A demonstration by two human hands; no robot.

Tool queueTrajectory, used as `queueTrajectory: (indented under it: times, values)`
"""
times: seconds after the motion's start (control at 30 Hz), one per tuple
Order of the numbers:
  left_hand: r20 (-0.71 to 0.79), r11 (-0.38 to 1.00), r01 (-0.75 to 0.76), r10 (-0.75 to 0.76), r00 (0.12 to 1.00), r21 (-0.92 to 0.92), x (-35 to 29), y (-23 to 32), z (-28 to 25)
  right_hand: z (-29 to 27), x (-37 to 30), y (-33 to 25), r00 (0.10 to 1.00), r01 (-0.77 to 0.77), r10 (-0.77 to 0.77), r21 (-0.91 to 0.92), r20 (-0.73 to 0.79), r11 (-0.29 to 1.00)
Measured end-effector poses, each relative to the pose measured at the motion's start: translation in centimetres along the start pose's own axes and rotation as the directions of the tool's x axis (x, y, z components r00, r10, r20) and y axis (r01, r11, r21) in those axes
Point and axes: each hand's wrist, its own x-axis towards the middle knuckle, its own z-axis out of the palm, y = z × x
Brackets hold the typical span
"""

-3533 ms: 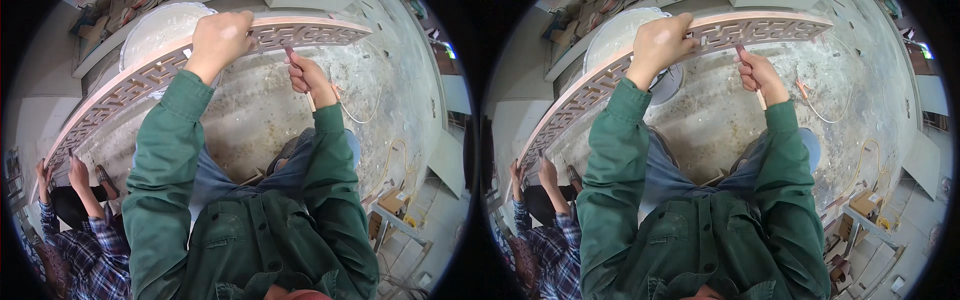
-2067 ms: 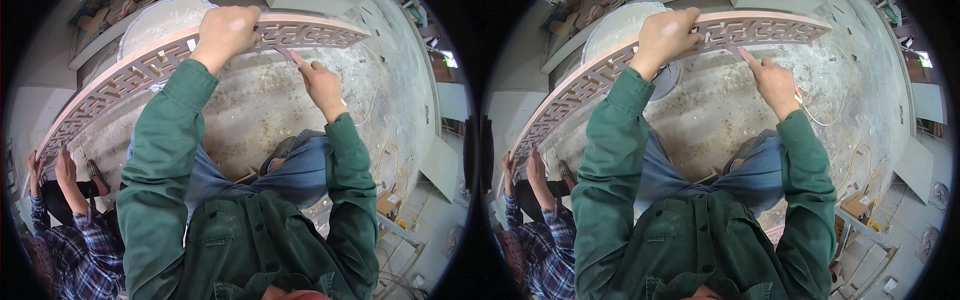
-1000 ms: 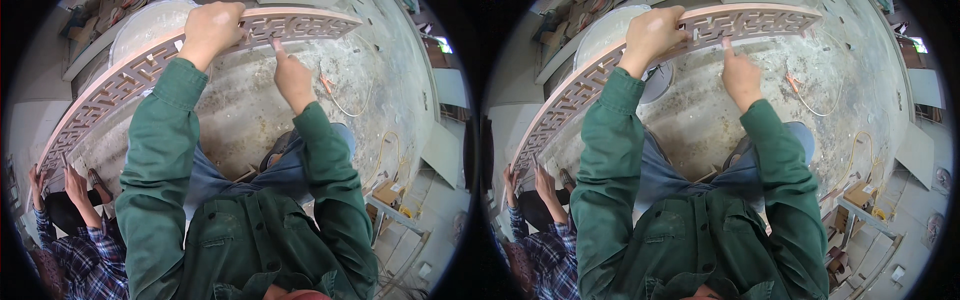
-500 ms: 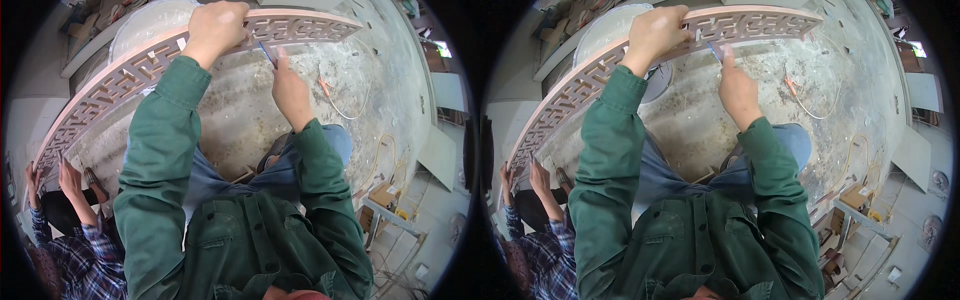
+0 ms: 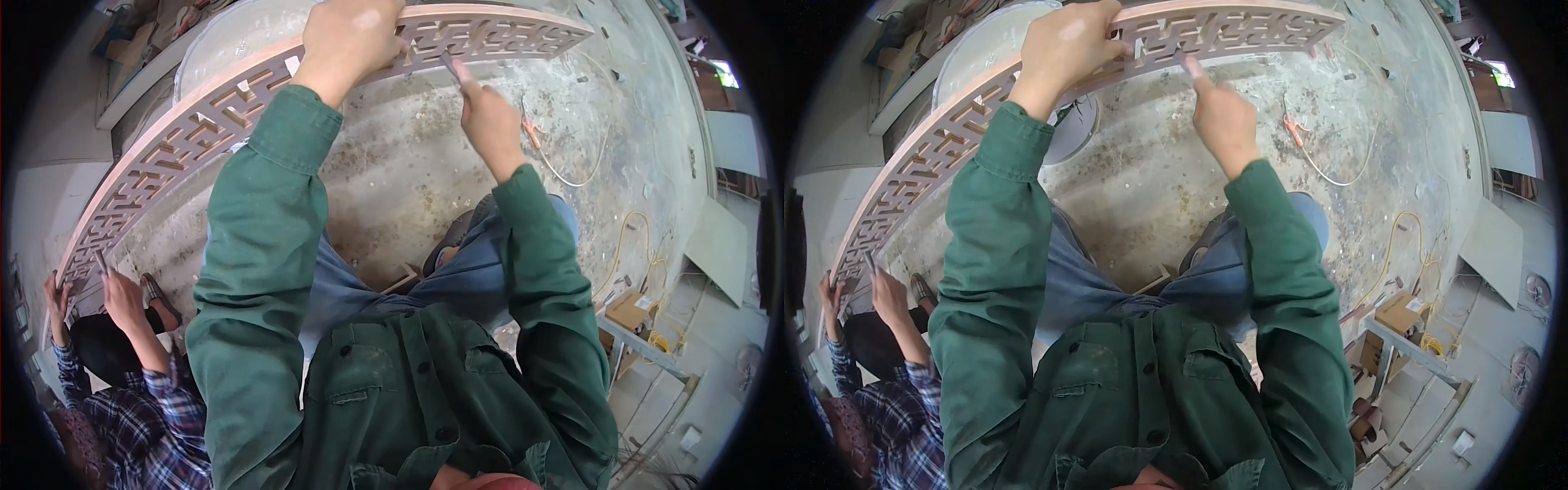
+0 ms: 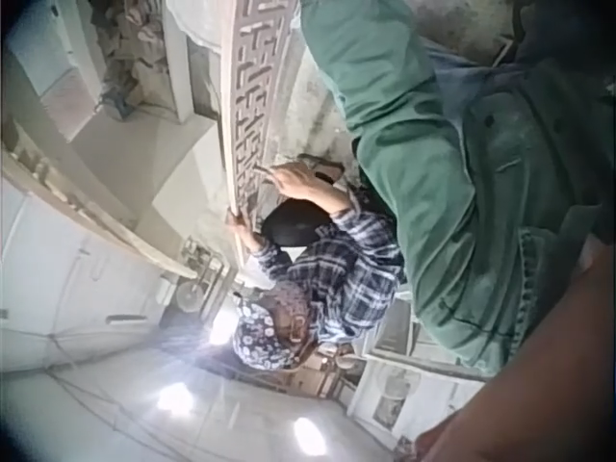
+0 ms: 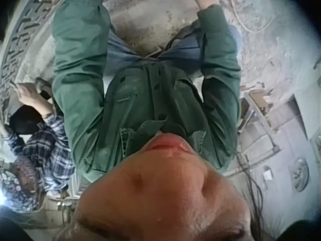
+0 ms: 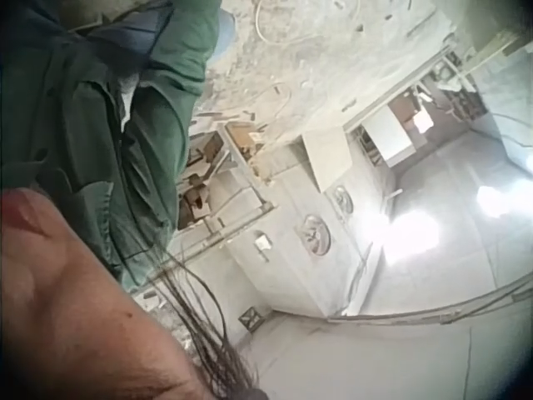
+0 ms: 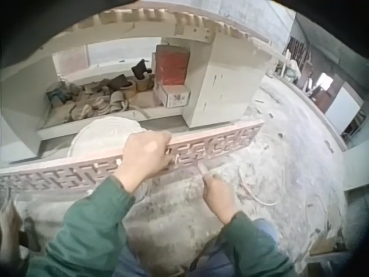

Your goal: The person is sanding a decorative wooden lattice panel using sandpaper wrapped around a small wooden stick.

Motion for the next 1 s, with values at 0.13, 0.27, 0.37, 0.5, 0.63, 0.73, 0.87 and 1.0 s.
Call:
queueTrajectory:
  times: [0.13,0.27,0.37,0.5,0.63,0.73,0.87,1.0]
  values:
    - [0.151,0.996,0.077,-0.082,0.985,0.036,-0.2,0.3,0.1,0.7,-0.4,-2.4,0.989,-0.127,0.129,-0.037,0.070,0.991]
    - [0.177,0.995,0.094,-0.098,0.979,0.031,-0.1,0.5,-0.1,0.4,-1.7,-1.3,0.995,-0.035,0.033,0.022,0.099,0.999]
    - [0.131,0.998,0.054,-0.057,0.990,0.026,0.1,0.5,0.1,-0.4,0.2,1.0,0.996,-0.085,0.085,0.007,0.026,0.996]
    - [0.108,0.998,0.061,-0.064,0.992,0.028,-0.5,0.0,0.6,-0.3,-0.6,-1.4,0.979,-0.141,0.157,-0.127,0.131,0.982]
    - [0.115,0.999,0.035,-0.038,0.993,0.027,-0.4,0.2,0.2,-1.0,-1.0,-0.4,0.952,-0.297,0.290,0.063,0.102,0.953]
    - [0.133,1.000,0.012,-0.014,0.991,0.012,0.0,0.8,-0.2,-0.1,0.6,0.6,0.986,-0.164,0.167,0.118,-0.009,0.979]
    - [0.080,0.999,0.010,-0.012,0.997,0.032,-0.4,0.7,0.4,0.1,3.2,-0.8,0.968,-0.228,0.223,0.034,0.114,0.973]
    - [0.092,0.998,0.055,-0.057,0.994,0.024,-0.6,0.4,0.5,0.2,1.2,-0.9,0.975,-0.201,0.195,0.050,0.103,0.978]
